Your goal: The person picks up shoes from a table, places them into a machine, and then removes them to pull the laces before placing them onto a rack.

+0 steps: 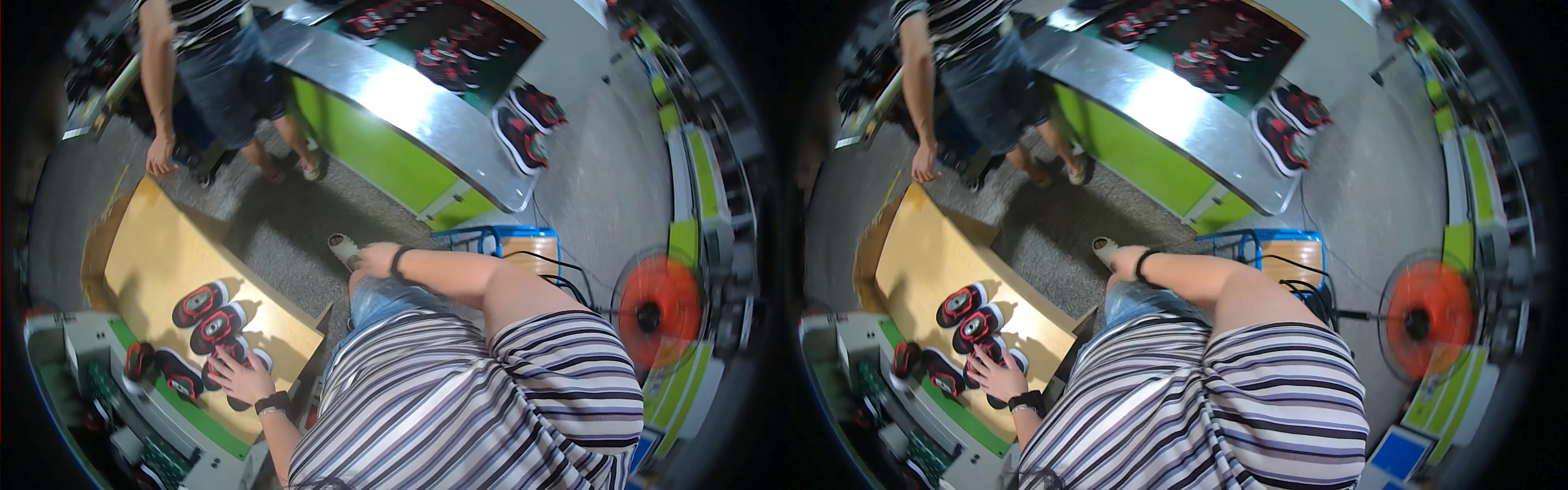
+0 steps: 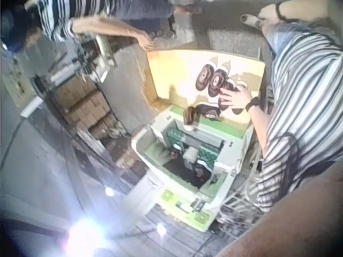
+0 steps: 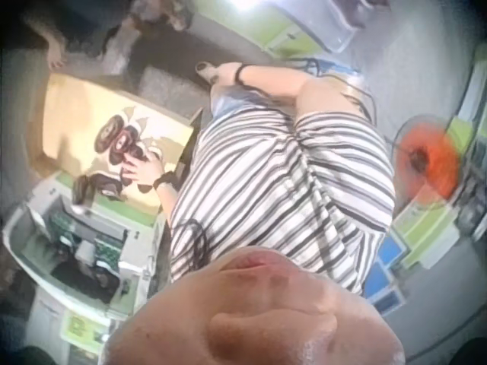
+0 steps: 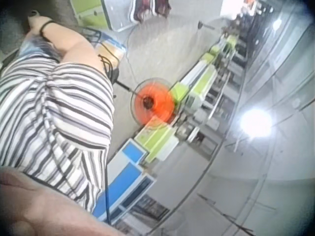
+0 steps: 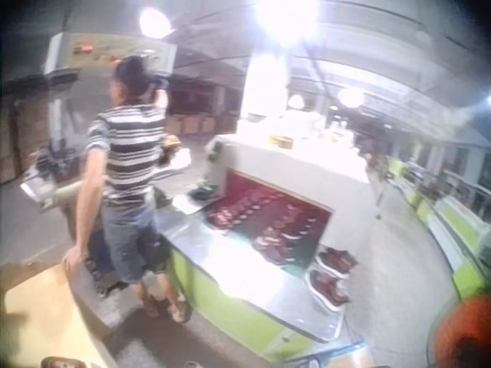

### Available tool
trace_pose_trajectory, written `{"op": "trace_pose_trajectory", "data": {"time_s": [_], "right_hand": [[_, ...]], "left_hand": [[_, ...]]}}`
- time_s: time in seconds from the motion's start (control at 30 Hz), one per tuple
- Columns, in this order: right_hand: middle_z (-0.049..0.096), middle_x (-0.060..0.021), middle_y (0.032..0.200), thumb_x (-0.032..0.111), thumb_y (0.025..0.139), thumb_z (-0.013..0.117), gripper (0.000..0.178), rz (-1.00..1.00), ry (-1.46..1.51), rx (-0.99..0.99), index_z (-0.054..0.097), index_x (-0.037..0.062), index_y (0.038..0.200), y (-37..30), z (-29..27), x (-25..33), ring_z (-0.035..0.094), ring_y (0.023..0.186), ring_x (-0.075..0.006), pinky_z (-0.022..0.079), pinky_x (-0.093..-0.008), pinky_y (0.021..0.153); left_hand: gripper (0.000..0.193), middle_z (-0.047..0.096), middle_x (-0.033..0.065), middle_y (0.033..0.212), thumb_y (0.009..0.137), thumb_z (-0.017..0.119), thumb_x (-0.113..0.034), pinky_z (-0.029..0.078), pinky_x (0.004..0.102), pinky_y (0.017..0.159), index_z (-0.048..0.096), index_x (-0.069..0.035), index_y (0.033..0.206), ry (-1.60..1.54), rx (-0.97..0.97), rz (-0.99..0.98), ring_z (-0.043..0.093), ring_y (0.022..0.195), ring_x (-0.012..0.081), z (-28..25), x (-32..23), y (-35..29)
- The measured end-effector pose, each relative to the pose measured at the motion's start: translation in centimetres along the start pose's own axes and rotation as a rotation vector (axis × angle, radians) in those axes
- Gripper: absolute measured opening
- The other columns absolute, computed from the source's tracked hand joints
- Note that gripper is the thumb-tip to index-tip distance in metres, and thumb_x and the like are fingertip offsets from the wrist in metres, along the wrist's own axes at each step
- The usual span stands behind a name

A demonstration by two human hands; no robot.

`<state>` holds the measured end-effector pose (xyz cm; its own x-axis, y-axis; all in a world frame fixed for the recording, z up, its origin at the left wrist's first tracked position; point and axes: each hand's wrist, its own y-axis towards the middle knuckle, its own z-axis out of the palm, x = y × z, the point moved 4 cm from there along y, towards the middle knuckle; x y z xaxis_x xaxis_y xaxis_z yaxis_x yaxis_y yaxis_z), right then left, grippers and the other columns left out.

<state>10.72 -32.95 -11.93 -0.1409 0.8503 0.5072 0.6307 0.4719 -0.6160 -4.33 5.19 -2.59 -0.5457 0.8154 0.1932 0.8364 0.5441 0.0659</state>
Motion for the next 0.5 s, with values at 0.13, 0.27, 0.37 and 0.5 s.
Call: {"op": "trace_pose_trajectory", "data": {"time_s": [0.13,0.27,0.37,0.5], "right_hand": [[0.068,-0.0243,0.107,0.033,0.081,0.066,0.039,0.348,0.012,-0.344,0.068,0.0013,0.103,-10.0,2.3,-12.6,0.064,0.106,-0.0386,0.051,-0.0473,0.091],[0.067,-0.0204,0.113,0.028,0.082,0.065,0.034,0.561,0.157,-0.183,0.067,0.0059,0.109,-15.9,5.7,-18.0,0.062,0.11,-0.0366,0.05,-0.0455,0.093],[0.068,-0.0187,0.111,0.027,0.081,0.066,0.033,0.482,0.201,-0.204,0.067,0.0071,0.107,-16.8,7.2,-20.9,0.064,0.107,-0.0352,0.051,-0.0445,0.089],[0.067,-0.018,0.104,0.023,0.084,0.063,0.025,0.313,0.278,-0.629,0.065,0.007,0.103,-19.8,-0.9,-21.9,0.062,0.102,-0.0363,0.051,-0.0458,0.086]], "left_hand": [[0.071,0.021,0.0067,0.162,0.095,0.047,-0.055,0.036,0.0595,0.105,0.022,-0.029,0.156,0.058,0.007,-0.017,0.027,0.142,0.0455,1.4,1.3,-0.2],[0.072,0.018,0.006,0.163,0.095,0.046,-0.054,0.038,0.0628,0.103,0.019,-0.03,0.157,0.114,0.084,-0.051,0.027,0.143,0.0438,1.7,1.4,-0.1],[0.072,0.018,0.0054,0.163,0.095,0.047,-0.054,0.038,0.0638,0.102,0.016,-0.032,0.157,0.143,0.089,-0.057,0.027,0.143,0.0432,2.1,1.8,0.4],[0.078,0.02,0.0066,0.162,0.093,0.053,-0.053,0.04,0.062,0.1,0.011,-0.037,0.157,0.141,-0.037,-0.066,0.033,0.139,0.0427,5.6,4.3,2.0]]}}
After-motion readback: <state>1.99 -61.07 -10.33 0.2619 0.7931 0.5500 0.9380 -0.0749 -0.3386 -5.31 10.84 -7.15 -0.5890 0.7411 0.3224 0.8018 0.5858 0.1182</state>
